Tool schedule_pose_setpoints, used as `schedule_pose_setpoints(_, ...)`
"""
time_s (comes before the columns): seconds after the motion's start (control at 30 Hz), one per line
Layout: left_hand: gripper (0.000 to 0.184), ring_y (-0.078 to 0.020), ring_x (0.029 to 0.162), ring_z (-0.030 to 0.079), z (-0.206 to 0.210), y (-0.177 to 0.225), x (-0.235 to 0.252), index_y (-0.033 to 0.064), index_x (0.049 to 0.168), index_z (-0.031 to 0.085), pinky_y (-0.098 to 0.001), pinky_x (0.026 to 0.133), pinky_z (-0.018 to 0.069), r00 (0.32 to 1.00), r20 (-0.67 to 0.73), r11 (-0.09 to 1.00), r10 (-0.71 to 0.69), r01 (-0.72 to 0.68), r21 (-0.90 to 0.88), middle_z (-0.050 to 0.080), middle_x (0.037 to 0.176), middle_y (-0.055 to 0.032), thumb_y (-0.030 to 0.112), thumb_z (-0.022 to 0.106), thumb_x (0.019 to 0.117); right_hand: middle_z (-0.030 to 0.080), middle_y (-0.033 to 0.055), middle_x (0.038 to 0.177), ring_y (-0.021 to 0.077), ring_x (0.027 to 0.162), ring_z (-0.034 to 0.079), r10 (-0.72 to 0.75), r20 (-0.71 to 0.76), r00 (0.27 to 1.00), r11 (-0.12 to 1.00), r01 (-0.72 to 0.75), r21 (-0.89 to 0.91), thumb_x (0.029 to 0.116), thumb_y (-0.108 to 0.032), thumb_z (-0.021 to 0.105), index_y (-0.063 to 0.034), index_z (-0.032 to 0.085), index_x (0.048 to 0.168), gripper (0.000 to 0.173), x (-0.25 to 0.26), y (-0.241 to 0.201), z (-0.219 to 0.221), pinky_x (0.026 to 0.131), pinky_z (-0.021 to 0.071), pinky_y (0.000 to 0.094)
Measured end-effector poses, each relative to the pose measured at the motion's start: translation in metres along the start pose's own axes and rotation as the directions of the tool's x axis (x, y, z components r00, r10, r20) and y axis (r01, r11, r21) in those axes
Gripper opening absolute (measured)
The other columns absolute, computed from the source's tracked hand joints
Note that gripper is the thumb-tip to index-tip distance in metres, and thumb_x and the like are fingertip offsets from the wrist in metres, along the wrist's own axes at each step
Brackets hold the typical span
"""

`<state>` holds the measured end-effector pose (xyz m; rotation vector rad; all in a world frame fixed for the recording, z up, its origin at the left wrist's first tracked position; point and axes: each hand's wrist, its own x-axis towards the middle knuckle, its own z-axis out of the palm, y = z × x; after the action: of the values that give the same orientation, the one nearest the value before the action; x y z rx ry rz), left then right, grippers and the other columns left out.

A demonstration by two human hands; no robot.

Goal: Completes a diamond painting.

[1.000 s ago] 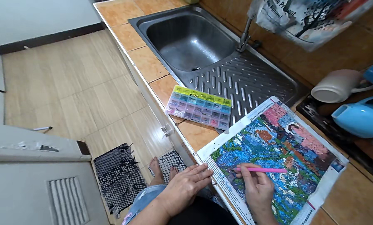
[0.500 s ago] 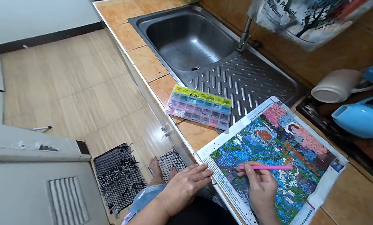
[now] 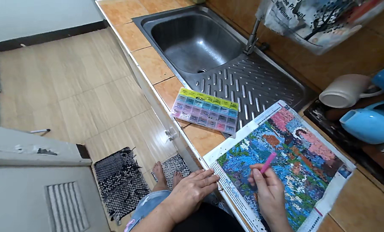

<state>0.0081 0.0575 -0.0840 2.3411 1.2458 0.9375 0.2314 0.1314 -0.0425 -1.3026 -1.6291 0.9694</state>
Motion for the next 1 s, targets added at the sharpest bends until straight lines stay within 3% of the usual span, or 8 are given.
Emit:
schedule_pose_setpoints(0.07,0.034,-0.0282,0.129,0.062,0.0,0.0,0.0,0.0046,0.114,0.074,-0.0402,0.111,0.0469,1.0,-0.001,1.0,-0.005,0.005,-0.004,0.07,0.131,-0.0091,-0.009,0.054,0.0903,0.06,-0.002,0.081,-0.0049,0.065,0.05,-0.031,0.016,0.999,0.986,0.034,-0.163,0.097,-0.016,0.053,0.0017,0.069,0.099,0.023,0.001,0.003,-0.002,0.059,0.0418,0.0106)
schedule_pose_setpoints(0.17,0.034,-0.0286,0.129,0.062,0.0,0.001,0.0,0.004,0.114,0.074,-0.0403,0.111,0.0472,1.0,-0.003,1.0,-0.006,0.006,-0.009,0.07,0.131,-0.0095,-0.01,0.054,0.0896,0.064,0.0051,0.081,0.0042,0.066,0.053,-0.09,0.082,0.993,0.91,0.115,-0.398,0.0911,-0.015,0.058,-0.0004,0.074,0.093,0.022,0.002,0.001,-0.003,0.06,0.0438,0.0173)
schedule_pose_setpoints(0.3,0.034,-0.0289,0.13,0.062,0.0,0.001,-0.001,0.0038,0.114,0.074,-0.0411,0.11,0.0475,1.0,0.0,1.0,-0.01,0.01,-0.014,0.07,0.131,-0.0094,-0.009,0.054,0.0903,0.065,0.0113,0.082,0.0143,0.067,0.061,-0.127,0.184,0.975,0.846,0.203,-0.492,0.0897,-0.012,0.061,0.0004,0.074,0.09,0.018,0.001,0.001,-0.002,0.061,0.0516,0.0256)
schedule_pose_setpoints(0.37,0.033,-0.0296,0.13,0.062,0.0,0.002,-0.001,0.0033,0.114,0.074,-0.0419,0.11,0.0473,1.0,0.008,1.0,-0.014,0.014,-0.023,0.07,0.132,-0.0102,-0.009,0.053,0.0907,0.066,0.0123,0.083,0.0152,0.069,0.061,-0.122,0.182,0.976,0.858,0.195,-0.475,0.0918,-0.013,0.059,0.0013,0.074,0.09,0.021,0.002,0.0,-0.002,0.063,0.0519,0.0258)
schedule_pose_setpoints(0.57,0.033,-0.0299,0.13,0.061,-0.001,0.002,0.0,0.0029,0.115,0.074,-0.0419,0.11,0.0473,1.0,0.01,1.0,-0.014,0.015,-0.02,0.069,0.132,-0.0109,-0.009,0.055,0.0906,0.066,0.0082,0.091,0.0042,0.076,0.058,-0.043,0.081,0.996,0.943,0.067,-0.326,0.1023,-0.02,0.044,0.0003,0.074,0.095,0.037,0.006,-0.004,-0.007,0.069,0.047,0.0179)
schedule_pose_setpoints(0.67,0.033,-0.03,0.13,0.062,-0.001,0.002,0.0,0.003,0.114,0.074,-0.0419,0.11,0.0475,1.0,0.007,1.0,-0.01,0.01,-0.019,0.07,0.132,-0.0107,-0.009,0.054,0.0908,0.063,0.0,0.081,-0.0044,0.065,0.057,0.009,0.008,1.0,0.986,-0.007,-0.165,0.103,-0.017,0.047,0.0031,0.071,0.096,0.032,0.005,-0.003,-0.006,0.06,0.0481,0.0114)
schedule_pose_setpoints(0.77,0.034,-0.03,0.131,0.061,-0.002,0.002,-0.001,0.0026,0.115,0.073,-0.0418,0.111,0.0468,1.0,0.011,0.999,-0.015,0.016,-0.034,0.069,0.133,-0.0107,-0.01,0.054,0.0905,0.067,-0.0015,0.085,-0.0029,0.067,0.064,0.006,-0.044,0.999,1.0,-0.006,0.0,0.1012,-0.013,0.052,0.0041,0.069,0.094,0.025,0.002,0.0,-0.002,0.062,0.057,0.0135)
schedule_pose_setpoints(1.0,0.034,-0.0299,0.13,0.061,0.0,0.002,-0.002,0.0027,0.115,0.073,-0.0416,0.111,0.0474,1.0,0.019,1.0,-0.014,0.015,-0.017,0.069,0.133,-0.0106,-0.009,0.053,0.0909,0.068,-0.0011,0.088,-0.0023,0.07,0.066,-0.031,-0.065,0.997,0.999,0.033,0.032,0.1008,-0.012,0.054,0.0047,0.069,0.093,0.023,-0.005,0.009,0.003,0.064,0.0581,0.0142)
